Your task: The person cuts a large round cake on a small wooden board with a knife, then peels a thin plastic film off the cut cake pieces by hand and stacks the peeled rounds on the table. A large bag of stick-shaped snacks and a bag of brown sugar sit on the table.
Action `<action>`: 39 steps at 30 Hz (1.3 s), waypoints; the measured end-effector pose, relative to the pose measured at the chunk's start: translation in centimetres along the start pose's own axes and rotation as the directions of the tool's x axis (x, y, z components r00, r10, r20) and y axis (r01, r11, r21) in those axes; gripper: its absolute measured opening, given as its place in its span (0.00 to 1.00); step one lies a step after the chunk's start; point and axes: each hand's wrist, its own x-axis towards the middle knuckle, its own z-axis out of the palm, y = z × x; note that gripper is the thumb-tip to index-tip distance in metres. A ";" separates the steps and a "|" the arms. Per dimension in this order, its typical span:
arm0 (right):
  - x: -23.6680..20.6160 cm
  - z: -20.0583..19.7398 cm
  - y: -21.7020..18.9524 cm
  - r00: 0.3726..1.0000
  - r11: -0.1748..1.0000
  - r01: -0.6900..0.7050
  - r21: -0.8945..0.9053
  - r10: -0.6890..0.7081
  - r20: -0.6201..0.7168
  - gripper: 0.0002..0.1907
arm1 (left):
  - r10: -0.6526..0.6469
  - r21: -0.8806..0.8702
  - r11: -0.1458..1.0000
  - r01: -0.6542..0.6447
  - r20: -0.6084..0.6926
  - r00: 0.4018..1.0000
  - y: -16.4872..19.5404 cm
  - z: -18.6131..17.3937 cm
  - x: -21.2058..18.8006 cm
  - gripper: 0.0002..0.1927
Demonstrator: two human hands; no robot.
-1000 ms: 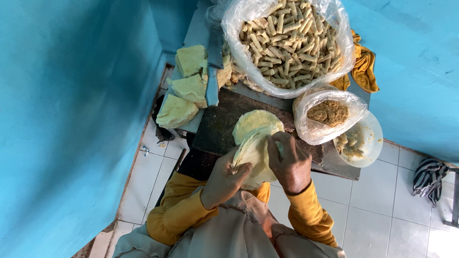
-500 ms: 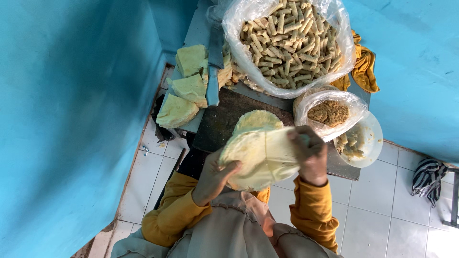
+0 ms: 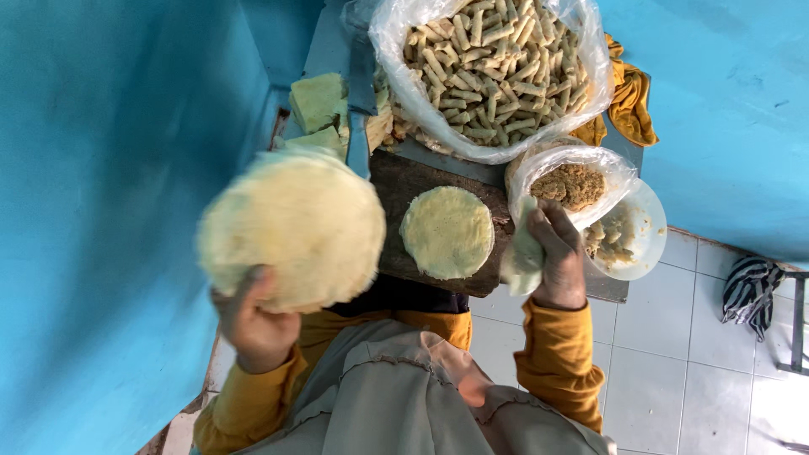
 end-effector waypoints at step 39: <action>5.2 6.1 5.3 0.753 0.257 0.648 -0.717 -0.357 0.552 0.06 | -0.804 -0.854 0.123 0.506 0.213 0.555 2.2 1.8 1.2 0.03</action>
